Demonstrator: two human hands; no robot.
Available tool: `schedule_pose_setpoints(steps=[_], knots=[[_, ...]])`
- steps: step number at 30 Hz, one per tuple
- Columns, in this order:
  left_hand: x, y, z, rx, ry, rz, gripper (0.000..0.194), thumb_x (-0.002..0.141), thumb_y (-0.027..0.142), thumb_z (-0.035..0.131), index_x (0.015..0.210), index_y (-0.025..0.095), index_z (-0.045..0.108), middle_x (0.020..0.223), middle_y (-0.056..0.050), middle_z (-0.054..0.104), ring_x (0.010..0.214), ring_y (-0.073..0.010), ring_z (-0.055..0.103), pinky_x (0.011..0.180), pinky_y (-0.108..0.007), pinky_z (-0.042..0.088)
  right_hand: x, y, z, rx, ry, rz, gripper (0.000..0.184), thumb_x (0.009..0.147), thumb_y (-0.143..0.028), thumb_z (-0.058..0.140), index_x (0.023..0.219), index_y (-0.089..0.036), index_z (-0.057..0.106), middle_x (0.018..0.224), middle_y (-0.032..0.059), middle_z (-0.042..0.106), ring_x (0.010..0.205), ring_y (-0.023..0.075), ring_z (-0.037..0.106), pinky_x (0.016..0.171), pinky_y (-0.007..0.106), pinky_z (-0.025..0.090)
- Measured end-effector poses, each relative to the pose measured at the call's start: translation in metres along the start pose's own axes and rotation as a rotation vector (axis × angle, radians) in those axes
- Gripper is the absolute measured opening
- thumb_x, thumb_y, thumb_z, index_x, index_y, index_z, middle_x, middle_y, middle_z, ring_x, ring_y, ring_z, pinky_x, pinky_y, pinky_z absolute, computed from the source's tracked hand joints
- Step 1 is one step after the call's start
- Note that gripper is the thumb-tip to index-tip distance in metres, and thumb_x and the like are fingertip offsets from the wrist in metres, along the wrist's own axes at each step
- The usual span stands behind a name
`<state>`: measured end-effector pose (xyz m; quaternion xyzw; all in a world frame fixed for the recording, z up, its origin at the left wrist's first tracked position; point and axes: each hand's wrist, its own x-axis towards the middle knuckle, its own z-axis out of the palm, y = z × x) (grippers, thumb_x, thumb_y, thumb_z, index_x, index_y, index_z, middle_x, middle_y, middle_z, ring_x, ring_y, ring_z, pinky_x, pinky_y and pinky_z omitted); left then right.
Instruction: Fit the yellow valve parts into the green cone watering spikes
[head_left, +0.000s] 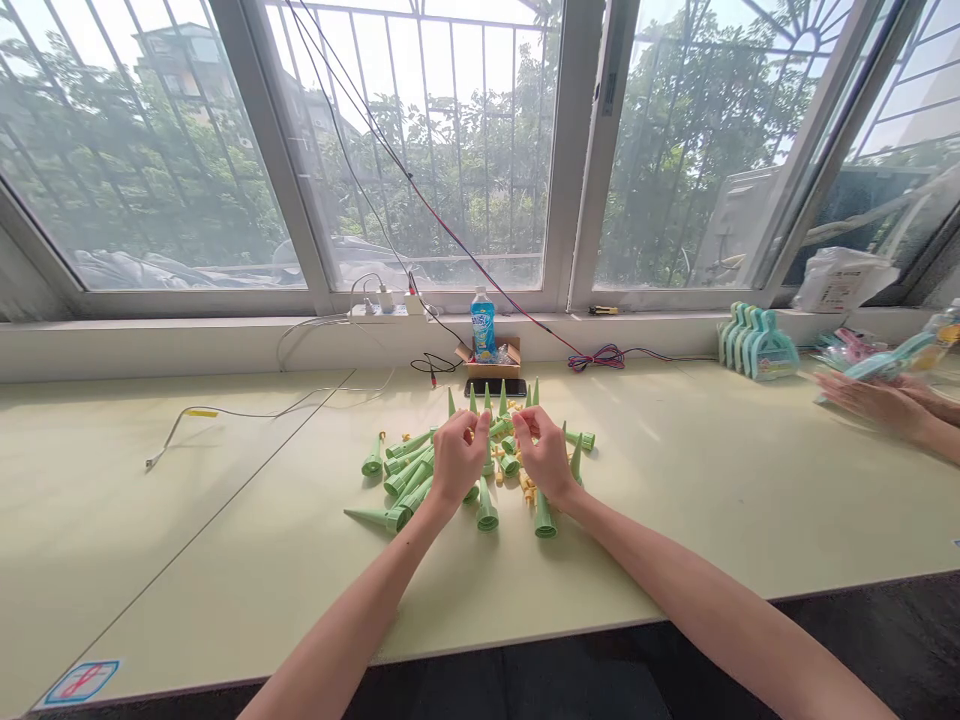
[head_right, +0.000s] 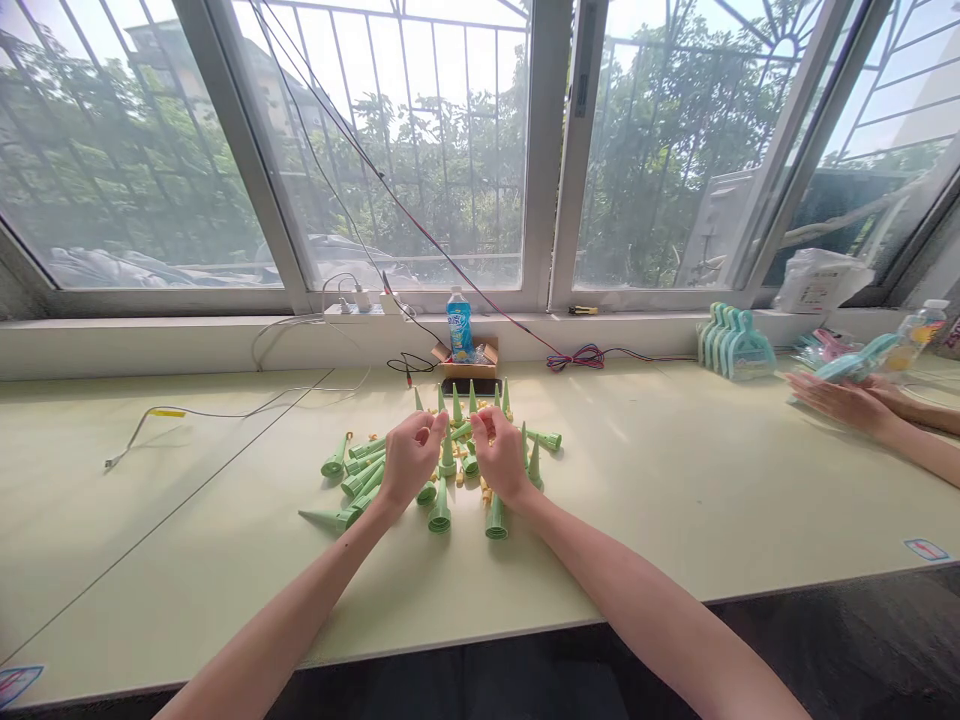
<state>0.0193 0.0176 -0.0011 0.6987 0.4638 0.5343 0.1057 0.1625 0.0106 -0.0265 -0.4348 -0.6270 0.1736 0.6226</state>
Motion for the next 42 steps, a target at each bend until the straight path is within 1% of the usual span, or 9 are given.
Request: schedule_pose_setpoints(steps=[2, 4, 7, 13, 18, 25, 30, 35, 42], knots=[[0.0, 0.0, -0.001, 0.0, 0.016, -0.011, 0.029, 0.091, 0.038, 0.05, 0.069, 0.018, 0.054, 0.07, 0.0, 0.055, 0.049, -0.0091, 0.041, 0.049, -0.024, 0.035, 0.0, -0.001, 0.0, -0.011, 0.014, -0.006, 0.024, 0.096, -0.042, 0.047, 0.085, -0.021, 0.053, 0.07, -0.0002, 0.058, 0.062, 0.0151, 0.055, 0.062, 0.027, 0.044], [0.0, 0.0, -0.002, 0.003, 0.008, -0.033, 0.018, 0.089, 0.036, 0.054, 0.087, 0.019, 0.058, 0.081, -0.002, 0.06, 0.051, -0.0096, 0.044, 0.051, -0.025, 0.039, 0.0, -0.001, 0.0, -0.016, 0.02, -0.012, 0.023, 0.096, -0.041, 0.047, 0.086, -0.021, 0.054, 0.072, 0.0005, 0.059, 0.064, 0.0157, 0.056, 0.063, 0.027, 0.044], [0.0, -0.001, -0.001, 0.046, -0.043, -0.076, 0.024, 0.086, 0.038, 0.057, 0.101, 0.019, 0.058, 0.09, -0.004, 0.063, 0.055, -0.0115, 0.05, 0.056, -0.027, 0.043, 0.0, -0.002, 0.0, -0.016, 0.022, -0.015, 0.021, 0.096, -0.039, 0.047, 0.087, -0.021, 0.054, 0.073, 0.0008, 0.06, 0.065, 0.0159, 0.057, 0.064, 0.028, 0.045], [-0.002, -0.007, 0.001, 0.156, -0.209, -0.128, 0.017, 0.085, 0.036, 0.056, 0.087, 0.02, 0.059, 0.088, -0.006, 0.069, 0.07, -0.0185, 0.062, 0.065, -0.03, 0.045, 0.0, -0.002, -0.001, -0.034, 0.037, -0.014, 0.019, 0.095, -0.037, 0.048, 0.088, -0.021, 0.054, 0.075, 0.0013, 0.062, 0.068, 0.0161, 0.059, 0.065, 0.028, 0.046], [-0.003, -0.009, 0.003, 0.204, -0.243, -0.088, 0.022, 0.087, 0.035, 0.053, 0.073, 0.019, 0.055, 0.081, -0.006, 0.069, 0.073, -0.0203, 0.062, 0.067, -0.03, 0.043, 0.001, -0.002, 0.0, -0.04, 0.019, -0.011, 0.019, 0.096, -0.037, 0.046, 0.091, -0.021, 0.055, 0.079, 0.0028, 0.064, 0.072, 0.0171, 0.061, 0.068, 0.029, 0.048], [-0.003, -0.009, 0.004, 0.186, -0.227, -0.048, 0.029, 0.087, 0.033, 0.051, 0.062, 0.02, 0.045, 0.066, -0.002, 0.062, 0.052, -0.014, 0.051, 0.054, -0.026, 0.035, 0.001, 0.0, 0.001, -0.072, 0.003, -0.027, 0.021, 0.096, -0.038, 0.045, 0.09, -0.021, 0.056, 0.082, 0.0043, 0.066, 0.075, 0.0181, 0.063, 0.07, 0.031, 0.05], [-0.002, -0.006, 0.002, 0.099, -0.202, -0.109, 0.03, 0.088, 0.034, 0.049, 0.063, 0.02, 0.042, 0.061, 0.0, 0.056, 0.045, -0.0113, 0.043, 0.048, -0.025, 0.031, 0.001, 0.0, 0.0, -0.071, -0.014, -0.026, 0.021, 0.096, -0.037, 0.044, 0.092, -0.021, 0.057, 0.081, 0.0039, 0.066, 0.074, 0.0173, 0.062, 0.068, 0.029, 0.049], [0.0, -0.002, -0.001, -0.031, -0.129, -0.166, 0.028, 0.09, 0.04, 0.047, 0.071, 0.02, 0.047, 0.07, -0.002, 0.062, 0.043, -0.01, 0.045, 0.045, -0.025, 0.031, 0.001, 0.001, 0.0, -0.081, -0.031, -0.024, 0.021, 0.096, -0.036, 0.045, 0.091, -0.02, 0.057, 0.081, 0.004, 0.066, 0.075, 0.0176, 0.063, 0.069, 0.029, 0.049], [0.001, 0.002, -0.002, -0.07, -0.07, -0.189, 0.029, 0.091, 0.042, 0.048, 0.072, 0.02, 0.049, 0.07, -0.002, 0.063, 0.045, -0.0111, 0.049, 0.045, -0.025, 0.034, 0.001, 0.001, 0.001, -0.091, -0.049, -0.017, 0.021, 0.096, -0.036, 0.045, 0.086, -0.021, 0.056, 0.077, 0.0029, 0.065, 0.072, 0.0177, 0.063, 0.067, 0.029, 0.048]])
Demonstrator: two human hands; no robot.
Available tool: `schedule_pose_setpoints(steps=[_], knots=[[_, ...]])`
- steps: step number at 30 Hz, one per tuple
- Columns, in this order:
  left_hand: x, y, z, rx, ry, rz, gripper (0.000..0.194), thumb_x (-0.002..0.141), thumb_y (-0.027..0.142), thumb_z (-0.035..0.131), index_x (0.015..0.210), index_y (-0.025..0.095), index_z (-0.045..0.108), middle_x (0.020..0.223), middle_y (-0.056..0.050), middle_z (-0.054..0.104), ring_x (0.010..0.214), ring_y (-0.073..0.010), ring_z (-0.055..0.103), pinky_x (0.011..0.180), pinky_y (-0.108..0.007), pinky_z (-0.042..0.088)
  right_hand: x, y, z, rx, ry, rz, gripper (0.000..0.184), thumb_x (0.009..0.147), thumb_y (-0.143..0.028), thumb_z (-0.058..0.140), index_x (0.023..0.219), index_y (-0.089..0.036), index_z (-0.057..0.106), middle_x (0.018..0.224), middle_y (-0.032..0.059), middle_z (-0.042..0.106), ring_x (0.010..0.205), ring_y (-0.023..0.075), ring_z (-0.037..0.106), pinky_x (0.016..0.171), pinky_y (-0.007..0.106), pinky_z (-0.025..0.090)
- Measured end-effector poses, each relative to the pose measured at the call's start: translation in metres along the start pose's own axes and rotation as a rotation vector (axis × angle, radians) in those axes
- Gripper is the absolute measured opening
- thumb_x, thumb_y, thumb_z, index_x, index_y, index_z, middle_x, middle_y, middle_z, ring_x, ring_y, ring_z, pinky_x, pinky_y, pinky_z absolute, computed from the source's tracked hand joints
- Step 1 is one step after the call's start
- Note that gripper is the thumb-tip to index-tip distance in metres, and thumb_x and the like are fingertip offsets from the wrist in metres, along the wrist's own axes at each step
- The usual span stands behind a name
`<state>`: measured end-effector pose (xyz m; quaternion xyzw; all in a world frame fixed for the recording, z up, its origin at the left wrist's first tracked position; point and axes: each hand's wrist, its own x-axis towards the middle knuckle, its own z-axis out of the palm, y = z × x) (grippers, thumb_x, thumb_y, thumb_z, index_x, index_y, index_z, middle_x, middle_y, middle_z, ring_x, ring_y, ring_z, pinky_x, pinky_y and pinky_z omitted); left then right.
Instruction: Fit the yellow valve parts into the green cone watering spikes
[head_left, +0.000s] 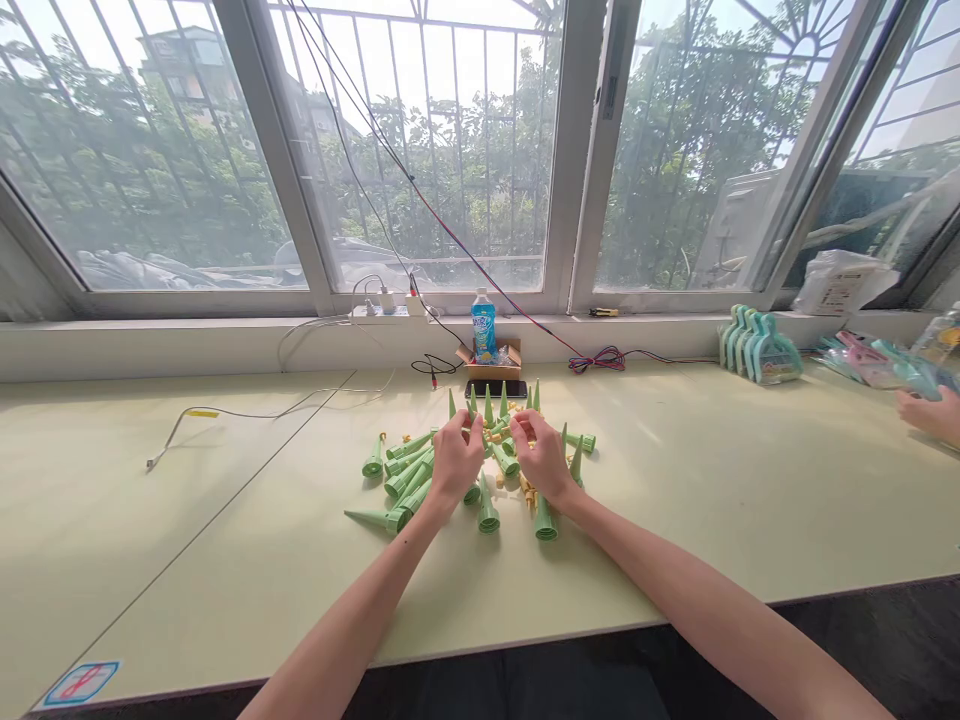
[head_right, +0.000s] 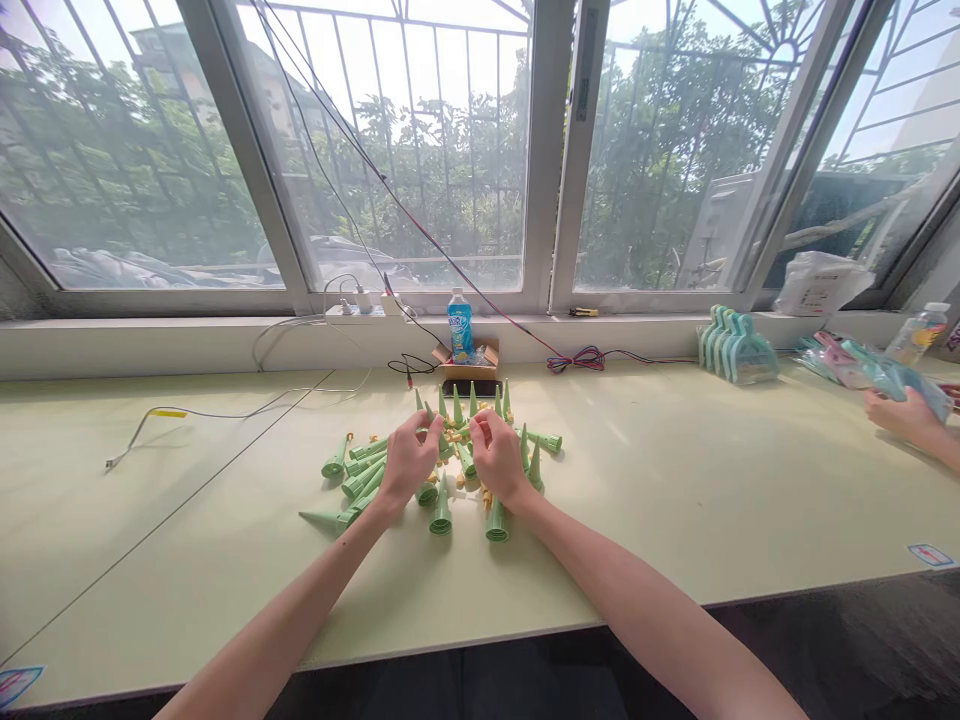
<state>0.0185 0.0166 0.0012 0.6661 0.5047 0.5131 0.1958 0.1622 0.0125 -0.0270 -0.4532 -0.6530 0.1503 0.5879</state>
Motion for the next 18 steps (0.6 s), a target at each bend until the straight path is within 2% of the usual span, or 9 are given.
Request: schedule_pose_setpoints(steps=[9, 14, 18], knots=[[-0.0004, 0.0017, -0.0006, -0.009, 0.017, -0.009, 0.028, 0.09, 0.042, 0.05, 0.072, 0.021, 0.052, 0.06, -0.001, 0.061, 0.045, -0.0131, 0.05, 0.045, -0.025, 0.033, 0.0001, 0.0004, 0.0006, -0.003, -0.03, -0.006, 0.022, 0.094, -0.036, 0.045, 0.081, -0.021, 0.053, 0.072, 0.0013, 0.061, 0.067, 0.0171, 0.059, 0.064, 0.028, 0.046], [-0.0006, 0.002, 0.0002, -0.001, 0.014, -0.01, 0.03, 0.09, 0.043, 0.049, 0.071, 0.02, 0.05, 0.061, 0.0, 0.059, 0.043, -0.0116, 0.047, 0.045, -0.025, 0.033, -0.0008, -0.001, 0.0005, 0.027, -0.071, -0.005, 0.022, 0.094, -0.036, 0.045, 0.08, -0.021, 0.052, 0.069, -0.0002, 0.059, 0.062, 0.0156, 0.055, 0.061, 0.028, 0.045], [-0.0008, 0.0015, 0.0007, -0.021, 0.007, 0.005, 0.031, 0.091, 0.045, 0.048, 0.073, 0.02, 0.051, 0.061, -0.001, 0.059, 0.042, -0.0113, 0.045, 0.043, -0.025, 0.031, -0.0016, -0.0034, -0.0003, 0.075, -0.121, -0.002, 0.021, 0.094, -0.037, 0.047, 0.082, -0.021, 0.055, 0.071, 0.0007, 0.062, 0.063, 0.016, 0.057, 0.06, 0.028, 0.047]])
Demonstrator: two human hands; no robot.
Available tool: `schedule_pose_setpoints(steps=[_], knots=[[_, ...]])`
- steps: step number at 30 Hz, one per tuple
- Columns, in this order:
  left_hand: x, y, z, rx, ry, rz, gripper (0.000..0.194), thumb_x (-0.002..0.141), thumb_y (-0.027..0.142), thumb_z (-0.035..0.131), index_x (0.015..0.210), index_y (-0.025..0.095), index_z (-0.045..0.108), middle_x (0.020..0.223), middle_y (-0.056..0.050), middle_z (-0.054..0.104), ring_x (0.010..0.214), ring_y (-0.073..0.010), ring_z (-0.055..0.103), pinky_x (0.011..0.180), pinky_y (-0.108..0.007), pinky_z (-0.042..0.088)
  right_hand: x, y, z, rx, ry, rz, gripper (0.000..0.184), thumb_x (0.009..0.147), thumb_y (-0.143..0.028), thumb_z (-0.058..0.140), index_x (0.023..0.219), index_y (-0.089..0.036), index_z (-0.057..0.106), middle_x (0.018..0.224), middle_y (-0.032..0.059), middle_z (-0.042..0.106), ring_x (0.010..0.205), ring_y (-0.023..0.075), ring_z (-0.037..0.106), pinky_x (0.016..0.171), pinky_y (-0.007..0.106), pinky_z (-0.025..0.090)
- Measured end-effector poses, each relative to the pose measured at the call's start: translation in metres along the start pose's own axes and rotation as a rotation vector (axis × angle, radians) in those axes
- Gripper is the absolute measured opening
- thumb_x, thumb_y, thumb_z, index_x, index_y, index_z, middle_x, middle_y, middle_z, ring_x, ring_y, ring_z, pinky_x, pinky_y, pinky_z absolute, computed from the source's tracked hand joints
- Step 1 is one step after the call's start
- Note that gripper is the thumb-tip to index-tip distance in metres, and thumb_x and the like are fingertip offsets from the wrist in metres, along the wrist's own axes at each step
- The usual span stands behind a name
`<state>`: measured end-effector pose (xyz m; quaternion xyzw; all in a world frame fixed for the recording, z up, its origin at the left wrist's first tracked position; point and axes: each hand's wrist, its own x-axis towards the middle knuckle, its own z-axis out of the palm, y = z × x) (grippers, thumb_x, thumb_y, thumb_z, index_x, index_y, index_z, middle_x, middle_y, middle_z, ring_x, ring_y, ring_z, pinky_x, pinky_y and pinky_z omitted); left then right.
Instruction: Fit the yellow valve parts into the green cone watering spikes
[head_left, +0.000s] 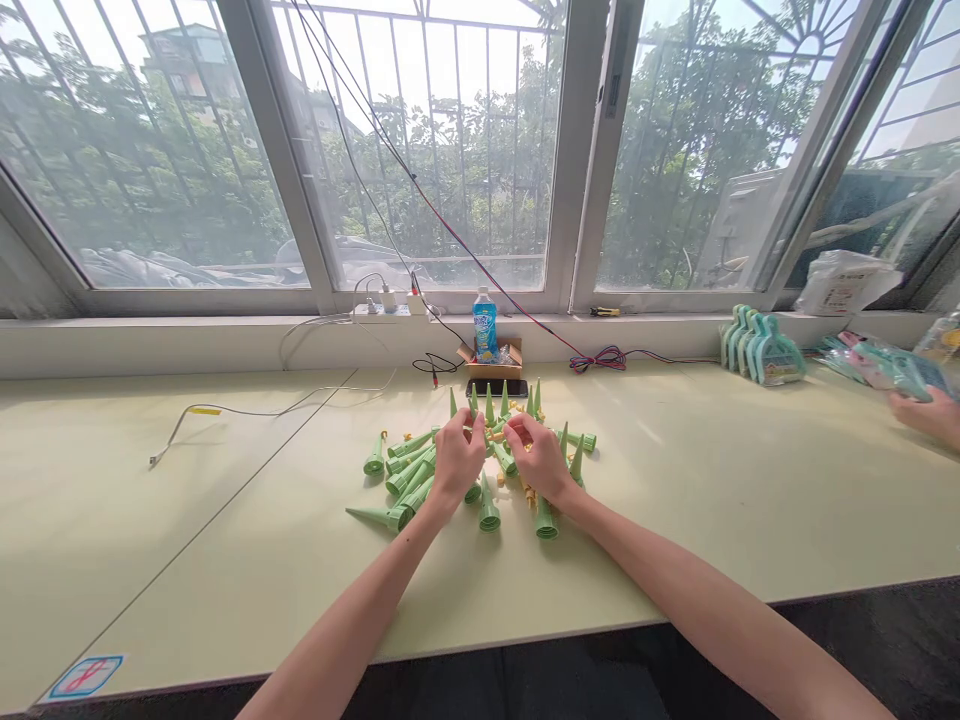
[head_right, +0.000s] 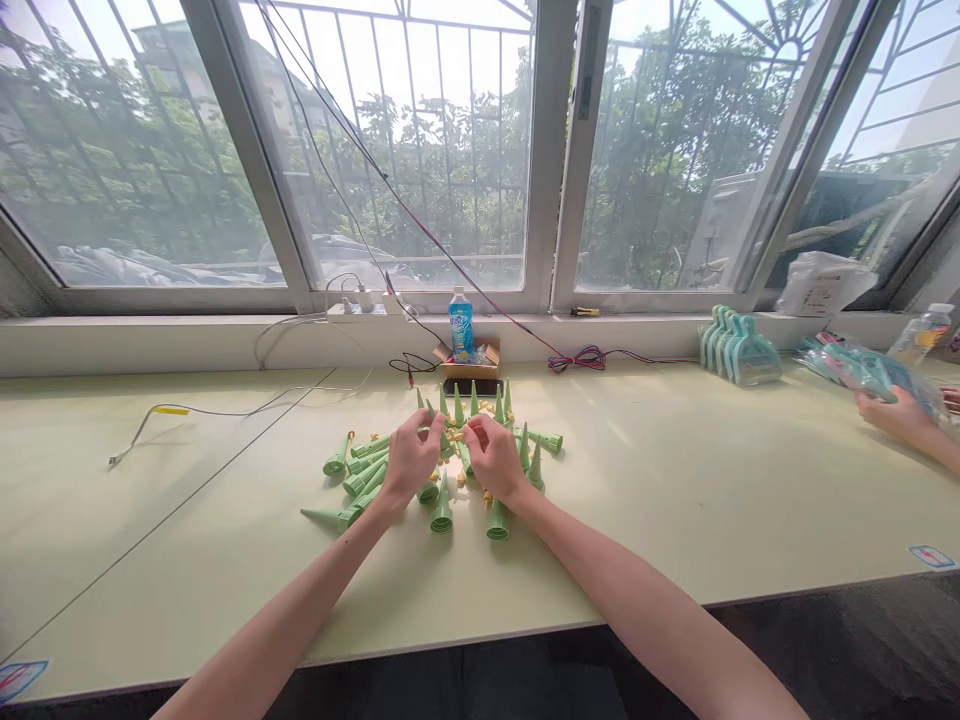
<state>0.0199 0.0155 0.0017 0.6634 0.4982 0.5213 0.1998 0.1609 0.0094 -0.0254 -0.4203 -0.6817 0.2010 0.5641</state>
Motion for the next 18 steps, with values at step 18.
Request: schedule_pose_setpoints(steps=[18], knots=[[-0.0006, 0.0039, -0.0018, -0.035, -0.015, -0.035, 0.029, 0.092, 0.044, 0.047, 0.077, 0.019, 0.053, 0.077, -0.004, 0.065, 0.043, -0.01, 0.047, 0.041, -0.024, 0.032, -0.0004, 0.0024, 0.0021, 0.039, -0.096, -0.026, 0.013, 0.089, -0.031, 0.057, 0.092, -0.02, 0.061, 0.085, 0.0043, 0.07, 0.073, 0.0175, 0.064, 0.068, 0.03, 0.051]])
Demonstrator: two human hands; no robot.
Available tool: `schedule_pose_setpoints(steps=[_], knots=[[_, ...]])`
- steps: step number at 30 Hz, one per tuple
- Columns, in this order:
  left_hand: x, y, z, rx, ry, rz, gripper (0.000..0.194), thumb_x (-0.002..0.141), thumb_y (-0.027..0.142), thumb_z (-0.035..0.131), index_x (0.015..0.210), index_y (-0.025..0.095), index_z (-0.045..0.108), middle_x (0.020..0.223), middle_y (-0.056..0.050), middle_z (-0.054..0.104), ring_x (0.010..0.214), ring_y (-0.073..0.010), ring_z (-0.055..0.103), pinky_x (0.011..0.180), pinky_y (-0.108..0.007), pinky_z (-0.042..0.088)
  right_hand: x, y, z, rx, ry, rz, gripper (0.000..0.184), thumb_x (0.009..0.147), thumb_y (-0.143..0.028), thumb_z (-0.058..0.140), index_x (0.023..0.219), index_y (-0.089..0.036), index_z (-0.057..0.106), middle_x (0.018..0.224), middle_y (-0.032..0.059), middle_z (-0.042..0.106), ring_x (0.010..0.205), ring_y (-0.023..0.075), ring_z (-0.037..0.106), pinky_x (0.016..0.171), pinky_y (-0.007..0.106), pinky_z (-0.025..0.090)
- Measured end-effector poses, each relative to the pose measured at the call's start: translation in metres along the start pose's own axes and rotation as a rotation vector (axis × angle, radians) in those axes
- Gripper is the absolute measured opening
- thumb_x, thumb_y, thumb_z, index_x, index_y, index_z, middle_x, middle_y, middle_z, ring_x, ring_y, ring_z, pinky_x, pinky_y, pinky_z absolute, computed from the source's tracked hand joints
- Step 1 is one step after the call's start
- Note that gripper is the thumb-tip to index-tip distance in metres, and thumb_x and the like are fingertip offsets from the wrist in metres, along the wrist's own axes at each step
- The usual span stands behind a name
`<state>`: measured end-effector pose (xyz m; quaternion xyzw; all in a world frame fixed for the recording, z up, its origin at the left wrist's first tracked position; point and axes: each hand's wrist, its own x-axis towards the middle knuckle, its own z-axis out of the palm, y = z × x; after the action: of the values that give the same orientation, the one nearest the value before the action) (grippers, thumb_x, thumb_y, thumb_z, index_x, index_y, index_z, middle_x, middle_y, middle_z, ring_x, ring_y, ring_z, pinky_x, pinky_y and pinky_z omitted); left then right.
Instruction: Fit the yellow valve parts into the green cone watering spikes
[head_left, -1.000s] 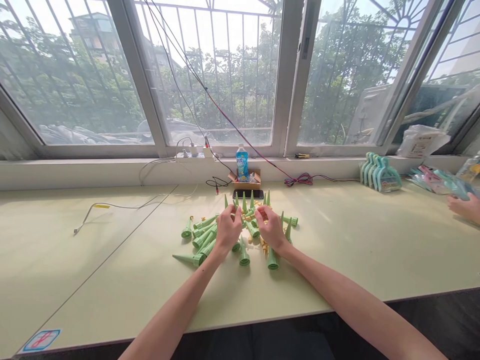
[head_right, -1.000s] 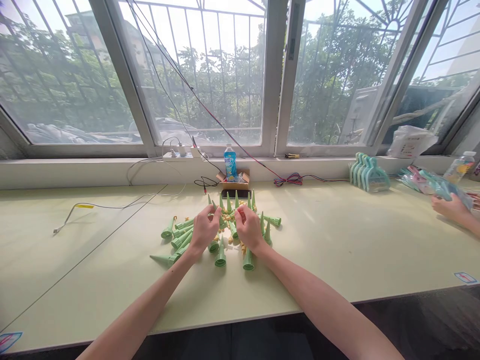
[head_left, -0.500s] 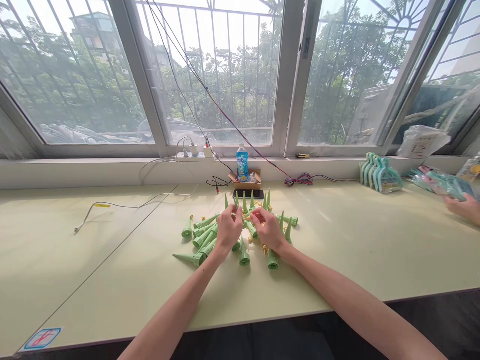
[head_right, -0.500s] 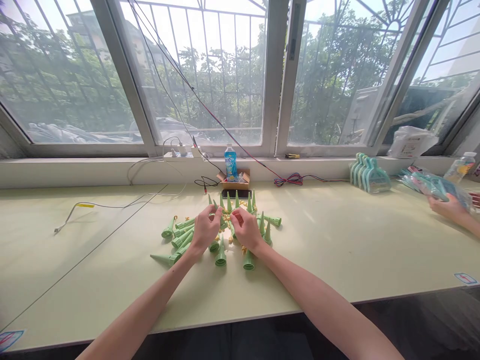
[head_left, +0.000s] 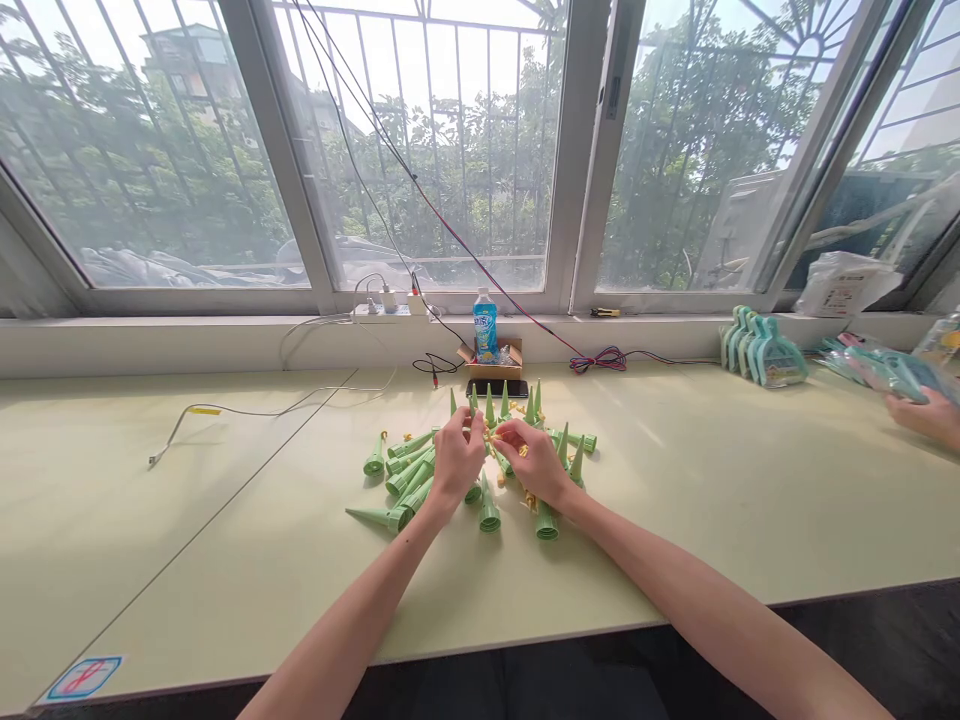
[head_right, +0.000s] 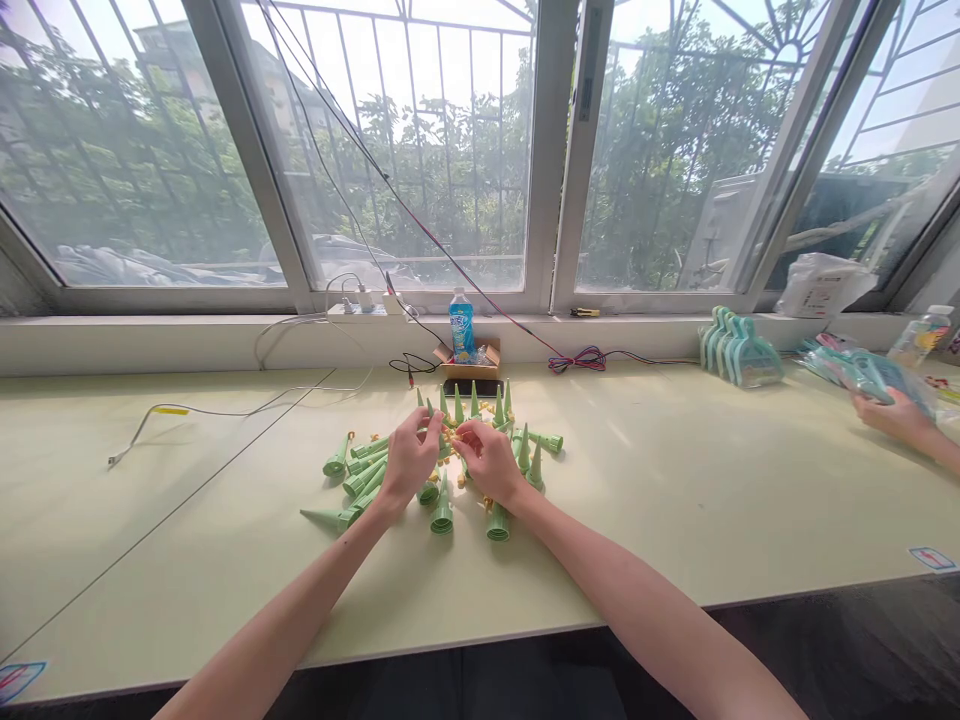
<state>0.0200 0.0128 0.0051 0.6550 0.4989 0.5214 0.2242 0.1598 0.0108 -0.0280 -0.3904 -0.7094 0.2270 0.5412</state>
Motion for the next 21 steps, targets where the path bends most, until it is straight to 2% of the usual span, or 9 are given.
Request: schedule_pose_setpoints(steps=[21], knots=[[0.0, -0.0022, 0.0017, -0.092, -0.03, 0.037, 0.028, 0.092, 0.042, 0.048, 0.08, 0.018, 0.055, 0.067, -0.001, 0.058, 0.042, -0.0076, 0.04, 0.038, -0.021, 0.029, 0.0011, 0.0047, 0.0005, -0.029, -0.029, 0.002, 0.025, 0.094, -0.037, 0.052, 0.078, -0.019, 0.058, 0.074, 0.0019, 0.064, 0.066, 0.0152, 0.056, 0.064, 0.028, 0.043]])
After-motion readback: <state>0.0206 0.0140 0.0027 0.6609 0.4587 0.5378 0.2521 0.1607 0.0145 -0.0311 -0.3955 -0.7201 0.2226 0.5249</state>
